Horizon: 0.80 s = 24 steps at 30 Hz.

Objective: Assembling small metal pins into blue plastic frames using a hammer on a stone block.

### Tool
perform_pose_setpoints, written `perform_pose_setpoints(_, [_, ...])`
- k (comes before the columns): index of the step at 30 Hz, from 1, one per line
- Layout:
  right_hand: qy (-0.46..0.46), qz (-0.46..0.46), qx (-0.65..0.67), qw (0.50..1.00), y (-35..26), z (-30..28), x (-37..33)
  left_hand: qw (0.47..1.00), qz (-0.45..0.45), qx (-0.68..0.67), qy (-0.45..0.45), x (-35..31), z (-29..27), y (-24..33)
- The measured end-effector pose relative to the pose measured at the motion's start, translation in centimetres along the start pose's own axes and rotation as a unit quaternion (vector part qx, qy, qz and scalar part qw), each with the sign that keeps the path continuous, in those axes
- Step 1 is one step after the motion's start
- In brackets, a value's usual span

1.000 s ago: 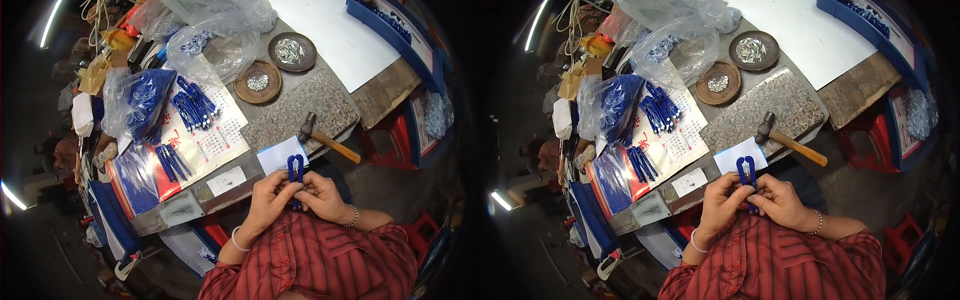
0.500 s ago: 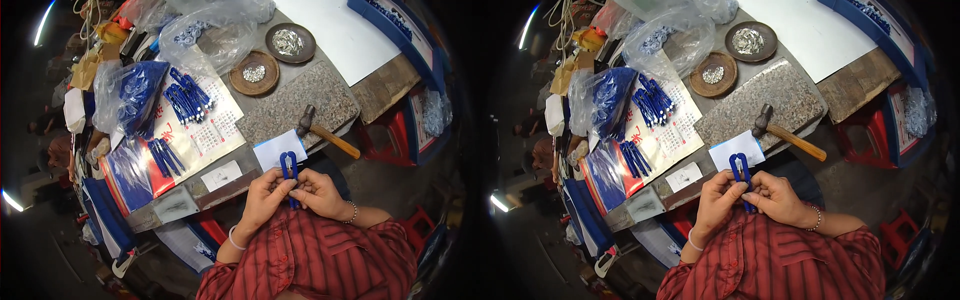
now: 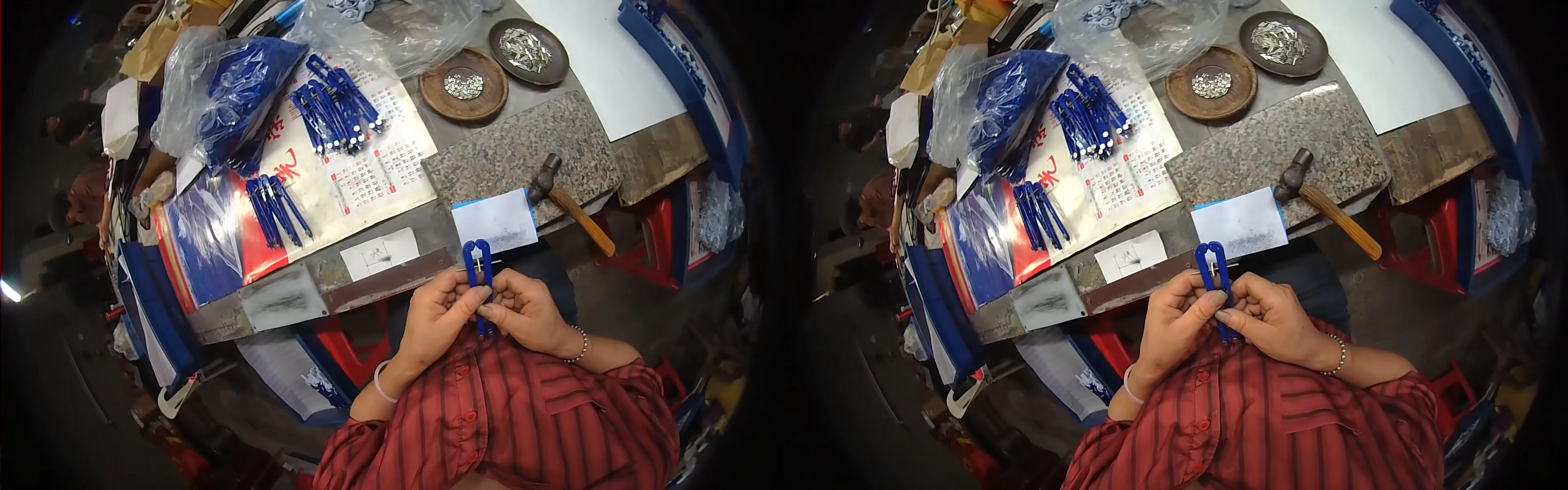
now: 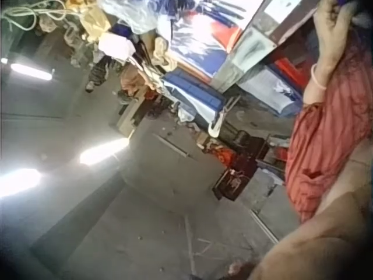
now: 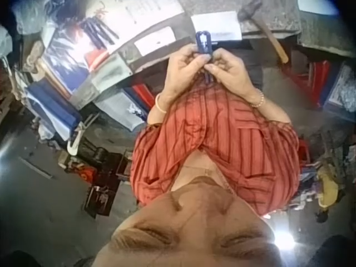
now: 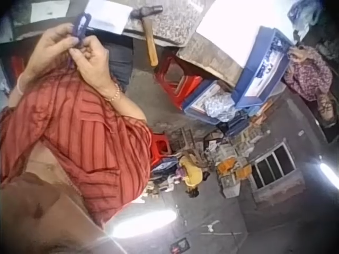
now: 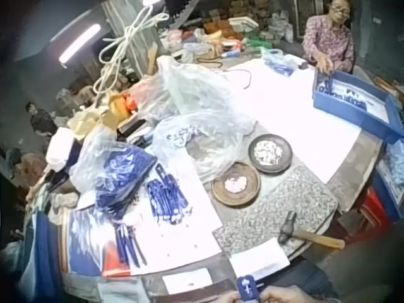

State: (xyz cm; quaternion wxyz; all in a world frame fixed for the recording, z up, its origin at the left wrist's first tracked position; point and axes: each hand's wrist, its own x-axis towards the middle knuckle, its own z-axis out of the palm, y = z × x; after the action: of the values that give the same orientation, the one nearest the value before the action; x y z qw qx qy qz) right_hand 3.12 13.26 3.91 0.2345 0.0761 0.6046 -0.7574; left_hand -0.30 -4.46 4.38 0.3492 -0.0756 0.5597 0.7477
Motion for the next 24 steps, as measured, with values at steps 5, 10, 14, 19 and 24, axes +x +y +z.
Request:
perform_pose_setpoints(5, [-0.002,0.017,-0.035,0.999,0.0,0.8,0.3,0.999,0.045,0.011,0.024,-0.1,-0.5,-0.6])
perform_pose_setpoints(10, [0.009,0.0,-0.039,0.999,0.8,1.3,0.7,0.967,0.154,0.195,0.055,0.2,-0.8,-0.1])
perform_pose_setpoints(14, [0.017,-0.028,-0.045,0.998,1.3,1.5,0.8,0.955,0.165,0.242,0.055,0.2,-0.7,0.8])
perform_pose_setpoints(19, [0.019,-0.033,-0.049,0.998,1.3,1.4,0.9,0.965,0.159,0.204,0.044,0.4,-0.7,0.9])
perform_pose_setpoints(24, [0.004,-0.015,-0.056,0.998,1.0,1.1,0.8,0.984,0.112,0.14,0.022,0.8,-1.1,0.0])
